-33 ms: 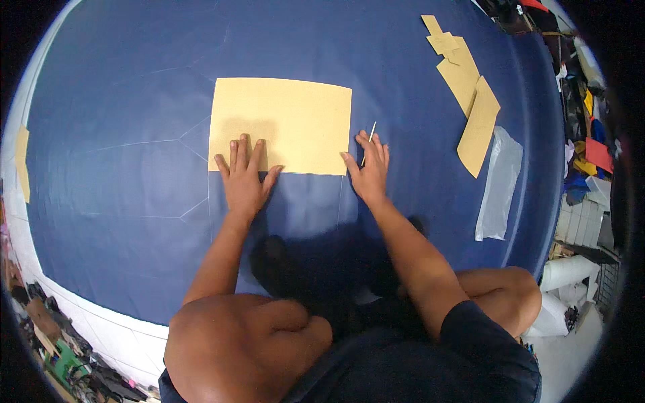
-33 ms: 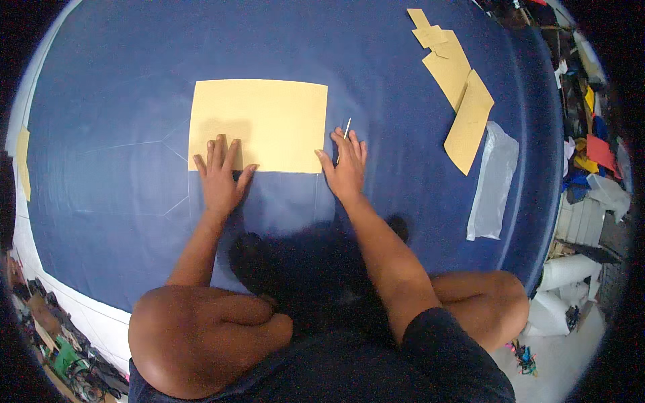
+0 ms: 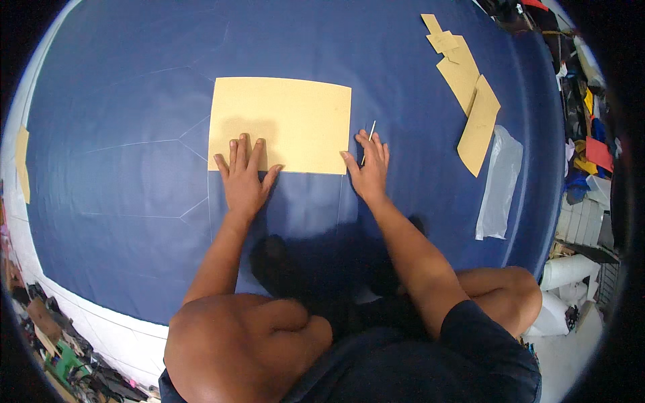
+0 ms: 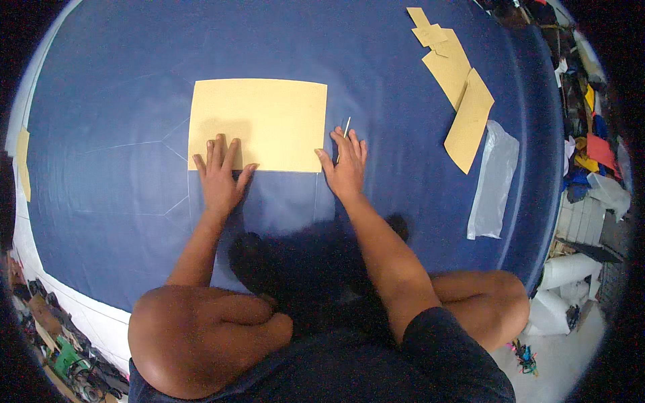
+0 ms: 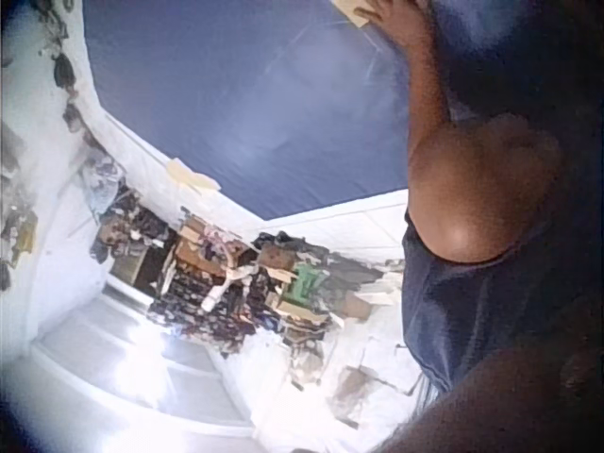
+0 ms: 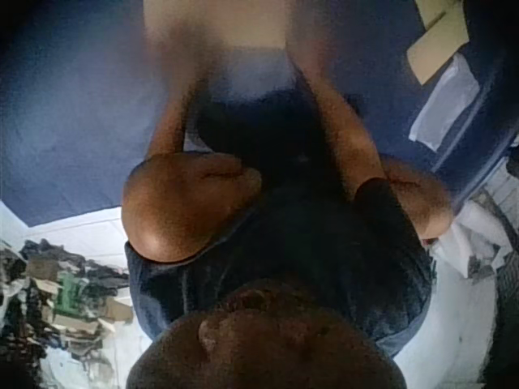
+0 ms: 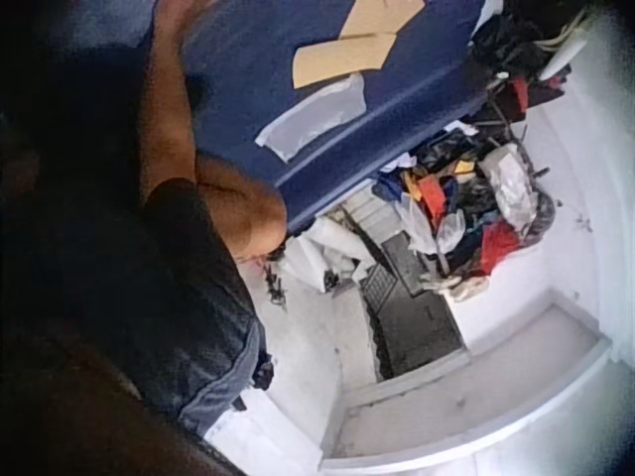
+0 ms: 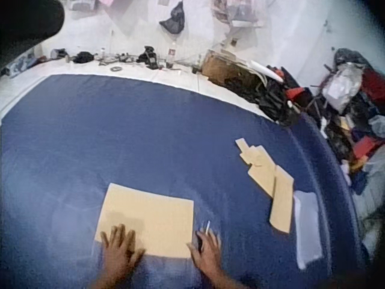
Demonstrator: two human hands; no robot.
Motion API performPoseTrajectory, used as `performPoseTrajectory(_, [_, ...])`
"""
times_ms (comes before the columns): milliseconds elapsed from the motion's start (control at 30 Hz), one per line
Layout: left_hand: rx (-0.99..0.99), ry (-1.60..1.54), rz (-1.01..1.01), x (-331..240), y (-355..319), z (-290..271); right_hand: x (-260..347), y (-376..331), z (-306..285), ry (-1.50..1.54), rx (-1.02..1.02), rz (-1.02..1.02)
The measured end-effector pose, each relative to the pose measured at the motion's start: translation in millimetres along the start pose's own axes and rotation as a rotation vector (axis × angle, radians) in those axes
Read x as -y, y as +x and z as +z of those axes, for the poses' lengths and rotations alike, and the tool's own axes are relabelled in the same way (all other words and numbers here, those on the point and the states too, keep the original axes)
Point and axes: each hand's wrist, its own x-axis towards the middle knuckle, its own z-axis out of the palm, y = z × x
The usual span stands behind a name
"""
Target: The person traces the outlines of rectangular paper templates onto a large blue sheet of material using a writing tool.
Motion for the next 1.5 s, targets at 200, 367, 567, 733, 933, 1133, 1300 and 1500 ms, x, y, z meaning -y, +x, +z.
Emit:
performPoseTrajectory(200, [0.004,0.013,0.002,5,-2,1,3,-3,5,0.007,-0.005,0.015])
performPoseTrajectory(367, [-0.004,-0.004,0.007,5,-1,2,-1,-3,5,0.009,-0.012,0.002])
performPoseTrajectory(567, [0.023,0.004,-0.011,6,-2,-4,2,1,6,0.016,-0.003,-0.022])
performPoseTrajectory(733, [0.006,-0.008,-0.010,6,-3,0,5,-1,3,0.011,0.014,-0.010])
performPoseTrajectory(933, [-0.017,-0.056,0.002,9,-4,1,5,-4,2,-0.034,0.023,-0.002])
performPoseTrajectory(1133, [-0.027,-0.070,-0.013,10,-4,1,0,-3,5,-0.051,0.054,-0.008])
performPoseTrajectory(1300, [-0.022,-0.089,-0.017,8,-4,0,1,-3,4,-0.035,0.053,-0.008])
performPoseTrajectory(1500, [-0.040,-0.090,-0.014,11,-8,2,1,-5,7,-0.055,0.044,-0.006])
